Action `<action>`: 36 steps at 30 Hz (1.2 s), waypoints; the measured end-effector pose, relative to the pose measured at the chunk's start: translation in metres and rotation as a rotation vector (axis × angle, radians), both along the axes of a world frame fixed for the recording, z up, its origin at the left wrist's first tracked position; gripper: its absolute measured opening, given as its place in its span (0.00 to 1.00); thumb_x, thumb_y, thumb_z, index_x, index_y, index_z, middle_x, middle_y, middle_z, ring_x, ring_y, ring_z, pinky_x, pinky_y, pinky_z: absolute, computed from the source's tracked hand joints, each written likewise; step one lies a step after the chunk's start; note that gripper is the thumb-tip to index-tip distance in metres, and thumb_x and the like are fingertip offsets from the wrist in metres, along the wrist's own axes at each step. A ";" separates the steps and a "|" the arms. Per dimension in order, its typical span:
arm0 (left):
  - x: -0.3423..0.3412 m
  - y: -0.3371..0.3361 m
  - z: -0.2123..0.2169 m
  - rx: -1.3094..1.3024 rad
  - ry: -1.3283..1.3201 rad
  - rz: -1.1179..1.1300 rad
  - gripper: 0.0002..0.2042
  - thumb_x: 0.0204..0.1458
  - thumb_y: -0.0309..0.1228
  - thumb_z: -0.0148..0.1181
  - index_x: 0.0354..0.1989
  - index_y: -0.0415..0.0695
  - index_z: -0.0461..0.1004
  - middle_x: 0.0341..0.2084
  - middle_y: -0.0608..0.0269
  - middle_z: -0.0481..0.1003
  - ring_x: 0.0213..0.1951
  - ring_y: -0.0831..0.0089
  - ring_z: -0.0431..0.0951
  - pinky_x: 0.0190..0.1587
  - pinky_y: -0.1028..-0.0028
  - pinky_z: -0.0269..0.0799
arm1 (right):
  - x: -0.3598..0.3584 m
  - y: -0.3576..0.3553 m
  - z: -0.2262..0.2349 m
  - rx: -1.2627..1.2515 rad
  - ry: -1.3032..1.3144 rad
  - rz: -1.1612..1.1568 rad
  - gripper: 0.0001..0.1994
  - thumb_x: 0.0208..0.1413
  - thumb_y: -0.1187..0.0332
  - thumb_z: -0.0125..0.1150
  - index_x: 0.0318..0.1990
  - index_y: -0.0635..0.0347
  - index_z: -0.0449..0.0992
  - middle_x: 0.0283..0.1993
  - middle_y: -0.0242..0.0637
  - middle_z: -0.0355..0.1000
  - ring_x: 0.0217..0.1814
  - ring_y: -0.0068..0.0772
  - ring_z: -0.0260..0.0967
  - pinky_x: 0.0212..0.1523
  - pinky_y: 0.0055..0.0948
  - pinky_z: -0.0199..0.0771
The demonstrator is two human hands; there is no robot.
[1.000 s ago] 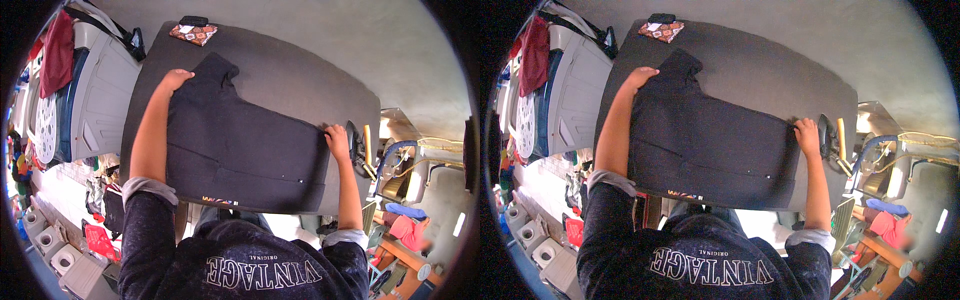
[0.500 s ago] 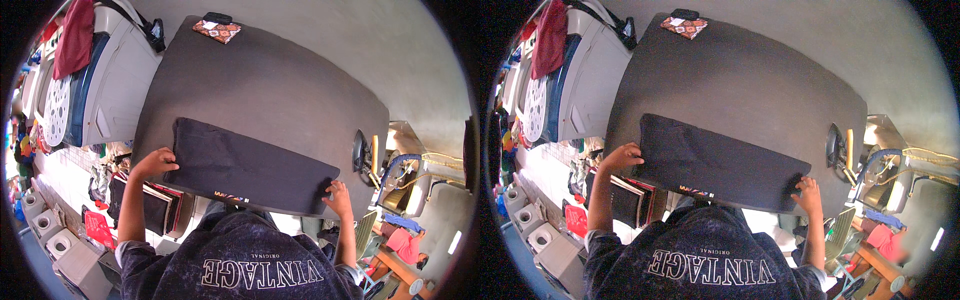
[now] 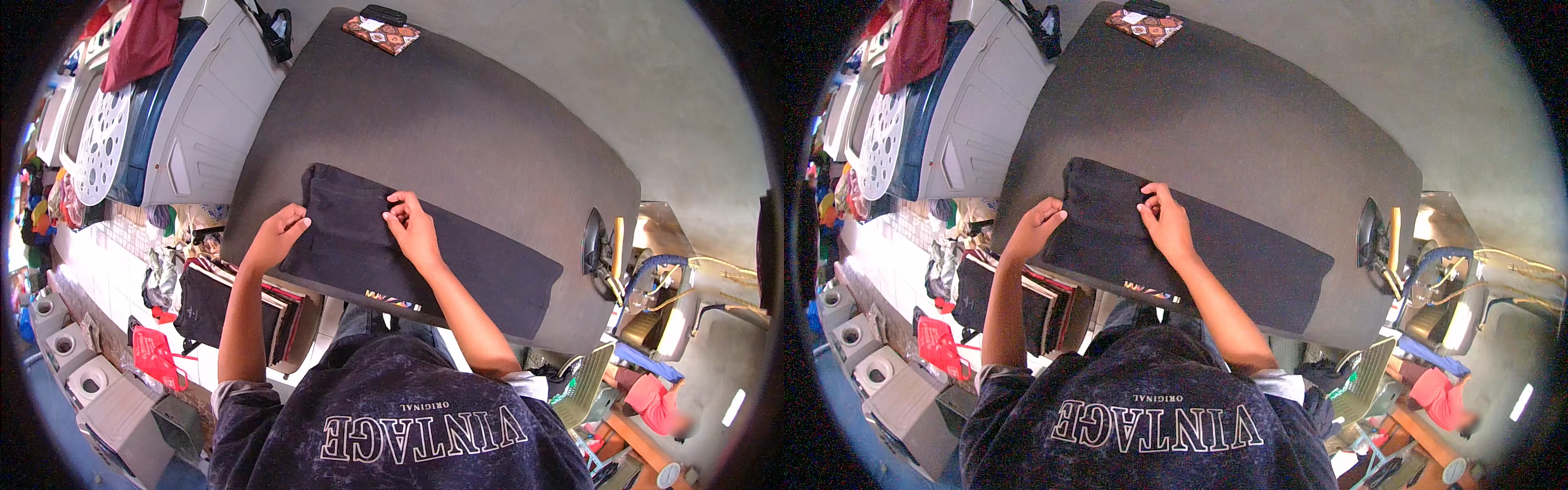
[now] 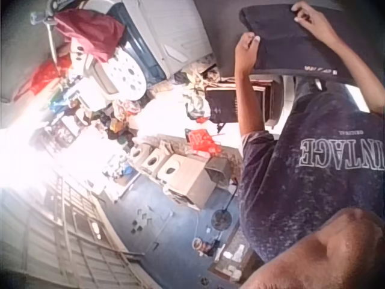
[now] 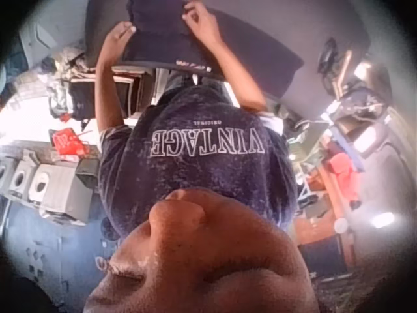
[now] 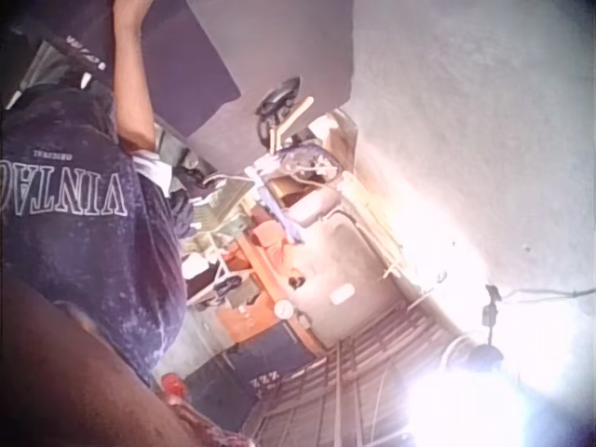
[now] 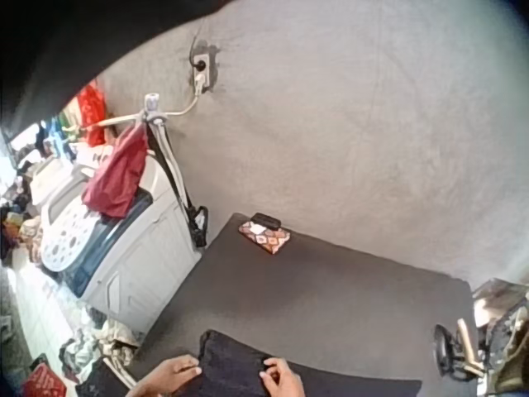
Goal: The person irons several black t-shirts on an ironing board, smoothing each garment with a steam iron, then folds and stacks them. The person handles each shirt one at a time, adjusting and flipping them as needed before ironing and folding.
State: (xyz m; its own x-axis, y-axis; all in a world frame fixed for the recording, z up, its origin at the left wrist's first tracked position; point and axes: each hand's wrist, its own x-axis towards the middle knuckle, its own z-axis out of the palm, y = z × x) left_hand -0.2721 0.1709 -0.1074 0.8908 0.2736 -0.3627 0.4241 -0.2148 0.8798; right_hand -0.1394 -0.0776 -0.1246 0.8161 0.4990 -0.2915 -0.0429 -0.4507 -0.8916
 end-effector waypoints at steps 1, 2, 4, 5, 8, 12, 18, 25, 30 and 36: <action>0.000 -0.001 0.001 0.003 0.005 0.003 0.11 0.58 0.33 0.59 0.39 0.36 0.71 0.29 0.65 0.73 0.36 0.80 0.69 0.42 0.76 0.67 | -0.003 -0.002 0.002 0.032 -0.044 -0.031 0.11 0.58 0.68 0.60 0.45 0.60 0.70 0.34 0.39 0.73 0.36 0.33 0.73 0.40 0.32 0.72; -0.001 -0.001 0.001 0.005 0.008 0.010 0.11 0.58 0.32 0.59 0.39 0.36 0.71 0.28 0.64 0.73 0.35 0.80 0.69 0.41 0.76 0.67 | -0.009 -0.007 0.006 0.063 -0.090 -0.058 0.10 0.57 0.69 0.60 0.44 0.60 0.71 0.35 0.39 0.73 0.36 0.34 0.72 0.41 0.33 0.72; -0.003 0.000 -0.007 0.053 0.037 -0.020 0.10 0.57 0.32 0.58 0.38 0.37 0.71 0.27 0.62 0.72 0.33 0.80 0.70 0.40 0.75 0.67 | -0.019 -0.013 0.008 0.048 -0.209 -0.042 0.08 0.57 0.69 0.59 0.42 0.60 0.72 0.36 0.40 0.73 0.37 0.37 0.71 0.42 0.35 0.71; -0.004 0.002 -0.018 0.099 0.059 -0.059 0.10 0.57 0.32 0.58 0.37 0.37 0.71 0.25 0.61 0.72 0.32 0.79 0.70 0.39 0.75 0.67 | -0.024 -0.018 0.002 -0.001 -0.283 -0.002 0.07 0.57 0.69 0.59 0.41 0.60 0.73 0.37 0.40 0.72 0.38 0.39 0.71 0.43 0.36 0.71; 0.005 0.001 -0.020 0.220 0.154 -0.160 0.10 0.56 0.33 0.59 0.35 0.37 0.71 0.23 0.56 0.72 0.29 0.74 0.73 0.37 0.72 0.68 | -0.027 -0.026 -0.011 -0.153 -0.312 0.132 0.09 0.58 0.67 0.57 0.43 0.60 0.75 0.40 0.41 0.72 0.43 0.43 0.70 0.46 0.39 0.70; 0.041 0.008 0.003 0.344 0.243 -0.037 0.12 0.56 0.36 0.60 0.37 0.38 0.73 0.28 0.57 0.74 0.32 0.72 0.74 0.40 0.71 0.69 | -0.021 -0.042 0.009 -0.040 -0.203 -0.017 0.12 0.60 0.66 0.57 0.48 0.59 0.75 0.41 0.40 0.71 0.38 0.35 0.70 0.43 0.32 0.72; 0.085 0.033 -0.029 0.446 -0.179 -0.121 0.16 0.54 0.39 0.63 0.43 0.40 0.75 0.36 0.53 0.76 0.38 0.61 0.75 0.45 0.66 0.70 | -0.018 -0.113 0.014 -0.056 -0.268 -0.261 0.11 0.60 0.71 0.56 0.49 0.61 0.74 0.40 0.37 0.73 0.37 0.24 0.69 0.40 0.24 0.71; 0.102 0.043 -0.039 0.494 -0.034 -0.221 0.14 0.55 0.39 0.60 0.39 0.39 0.74 0.29 0.53 0.74 0.34 0.61 0.73 0.39 0.66 0.68 | -0.031 -0.222 0.013 -0.300 -0.455 -0.573 0.08 0.63 0.73 0.50 0.44 0.65 0.75 0.41 0.36 0.74 0.44 0.26 0.70 0.48 0.25 0.68; 0.095 0.027 -0.054 0.665 -0.107 -0.104 0.11 0.56 0.35 0.60 0.40 0.40 0.75 0.32 0.52 0.76 0.35 0.60 0.75 0.41 0.65 0.71 | -0.023 -0.285 0.000 -0.628 -0.583 -0.626 0.15 0.64 0.67 0.49 0.55 0.61 0.71 0.60 0.43 0.67 0.65 0.45 0.61 0.67 0.41 0.56; 0.092 0.023 -0.070 0.922 -0.155 -0.108 0.09 0.57 0.33 0.58 0.42 0.43 0.73 0.35 0.54 0.75 0.41 0.57 0.74 0.45 0.60 0.67 | -0.028 -0.329 -0.045 -1.106 -0.471 -0.303 0.35 0.64 0.44 0.41 0.73 0.51 0.46 0.77 0.41 0.39 0.79 0.44 0.33 0.73 0.58 0.23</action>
State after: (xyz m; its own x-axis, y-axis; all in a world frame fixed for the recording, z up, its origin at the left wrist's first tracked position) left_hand -0.1802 0.1944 -0.1770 0.9484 0.3067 0.0803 0.2538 -0.8862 0.3877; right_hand -0.1677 -0.4068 -0.1694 0.9950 -0.0549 -0.0829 -0.0547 -0.9985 0.0048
